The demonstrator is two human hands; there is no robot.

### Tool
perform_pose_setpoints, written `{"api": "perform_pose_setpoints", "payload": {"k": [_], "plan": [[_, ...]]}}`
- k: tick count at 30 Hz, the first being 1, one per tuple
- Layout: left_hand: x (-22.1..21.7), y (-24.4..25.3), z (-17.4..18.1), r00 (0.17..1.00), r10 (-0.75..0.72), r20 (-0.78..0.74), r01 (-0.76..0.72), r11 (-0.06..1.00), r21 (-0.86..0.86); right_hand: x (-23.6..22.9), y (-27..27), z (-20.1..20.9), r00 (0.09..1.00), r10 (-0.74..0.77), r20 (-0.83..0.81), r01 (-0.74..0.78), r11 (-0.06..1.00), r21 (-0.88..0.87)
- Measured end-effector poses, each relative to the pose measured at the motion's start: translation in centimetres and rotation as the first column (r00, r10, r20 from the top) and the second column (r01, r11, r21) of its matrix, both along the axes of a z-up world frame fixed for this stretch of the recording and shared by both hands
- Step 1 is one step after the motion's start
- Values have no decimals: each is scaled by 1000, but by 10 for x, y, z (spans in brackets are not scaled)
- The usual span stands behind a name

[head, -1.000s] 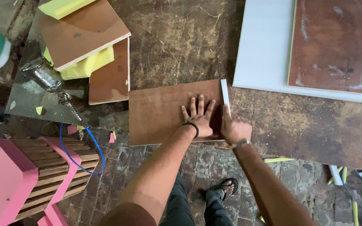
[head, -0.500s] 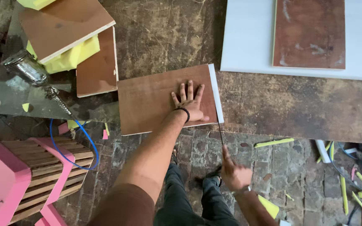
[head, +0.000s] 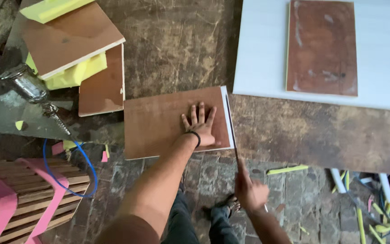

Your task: The person fills a spray gun with liquid from a container and sprays two rectangular boards on a workbench. After spraying, the person uses a metal bar to cut a white strip from the edge of one board and then cuts a similar strip from the second board.

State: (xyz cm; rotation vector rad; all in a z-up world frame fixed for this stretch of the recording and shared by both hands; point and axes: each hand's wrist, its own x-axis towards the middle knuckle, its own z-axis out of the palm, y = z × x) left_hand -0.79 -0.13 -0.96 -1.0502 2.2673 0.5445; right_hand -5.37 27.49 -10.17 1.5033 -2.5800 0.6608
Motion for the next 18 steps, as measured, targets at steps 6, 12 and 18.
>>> {"api": "perform_pose_setpoints", "payload": {"k": [6,12,18], "plan": [[3,-1,0,1000,18,22,-19,999,40,-60,-136,1,993,39,110,-78,923,378],[0,0,13,998,14,54,-17,998,63,-81,-182,-1,996,7,91,-48,889,455],[-1,0,17,999,7,54,-10,999,48,-90,-204,0,997,77,10,-76,937,342]]}}
